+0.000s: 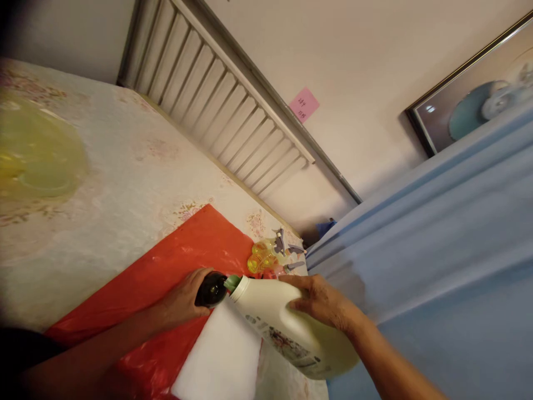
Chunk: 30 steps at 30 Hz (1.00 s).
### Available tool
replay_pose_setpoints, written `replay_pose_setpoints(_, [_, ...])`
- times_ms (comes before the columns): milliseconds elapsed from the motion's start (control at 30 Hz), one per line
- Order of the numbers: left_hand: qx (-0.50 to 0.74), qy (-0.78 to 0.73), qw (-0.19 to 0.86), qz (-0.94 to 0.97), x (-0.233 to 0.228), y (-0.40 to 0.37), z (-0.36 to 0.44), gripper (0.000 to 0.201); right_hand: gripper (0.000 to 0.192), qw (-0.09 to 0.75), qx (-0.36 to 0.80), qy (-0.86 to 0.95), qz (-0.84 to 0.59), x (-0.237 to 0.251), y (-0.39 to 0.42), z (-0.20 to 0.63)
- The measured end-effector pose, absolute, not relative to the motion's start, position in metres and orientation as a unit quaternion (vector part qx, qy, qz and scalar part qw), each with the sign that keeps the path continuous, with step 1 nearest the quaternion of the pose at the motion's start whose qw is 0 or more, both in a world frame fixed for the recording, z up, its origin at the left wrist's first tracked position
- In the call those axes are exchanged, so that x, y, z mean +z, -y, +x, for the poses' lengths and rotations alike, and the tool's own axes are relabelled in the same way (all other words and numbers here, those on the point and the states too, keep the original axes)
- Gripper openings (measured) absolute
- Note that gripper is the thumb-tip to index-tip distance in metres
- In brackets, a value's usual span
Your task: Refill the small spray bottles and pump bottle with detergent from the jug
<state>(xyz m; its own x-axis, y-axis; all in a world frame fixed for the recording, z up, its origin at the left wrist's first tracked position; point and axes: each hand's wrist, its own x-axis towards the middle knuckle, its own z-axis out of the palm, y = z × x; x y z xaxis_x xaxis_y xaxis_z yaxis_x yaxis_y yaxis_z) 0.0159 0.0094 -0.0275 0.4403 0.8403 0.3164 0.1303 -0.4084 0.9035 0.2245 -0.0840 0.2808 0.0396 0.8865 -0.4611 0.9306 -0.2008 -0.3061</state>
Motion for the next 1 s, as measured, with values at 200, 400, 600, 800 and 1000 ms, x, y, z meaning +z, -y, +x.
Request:
replay_pose_setpoints(200, [0.415, -0.332, 0.437, 0.726, -0.0311, -0.0098, 0.0176, 0.078, 0.06, 0.036, -0.29, -0.63, 0.72, 0.2815, 0.0853, 0.2238])
replay_pose_setpoints(400, [0.417, -0.326, 0.428, 0.732, -0.0323, -0.0094, 0.017, 0.074, 0.06, 0.041, -0.285, -0.632, 0.72, 0.2816, 0.0849, 0.2235])
replay_pose_setpoints(600, [0.409, -0.336, 0.432, 0.731, -0.029, -0.009, 0.0161, 0.076, 0.059, 0.041, -0.274, -0.635, 0.721, 0.2804, 0.0849, 0.2261])
replay_pose_setpoints(800, [0.414, -0.336, 0.428, 0.73, -0.0285, -0.0089, 0.0159, 0.075, 0.059, 0.045, -0.273, -0.631, 0.724, 0.2806, 0.0834, 0.2238])
replay_pose_setpoints(1000, [0.419, -0.329, 0.429, 0.73, -0.0289, -0.0083, 0.0155, 0.075, 0.06, 0.044, -0.276, -0.631, 0.724, 0.2806, 0.0842, 0.2249])
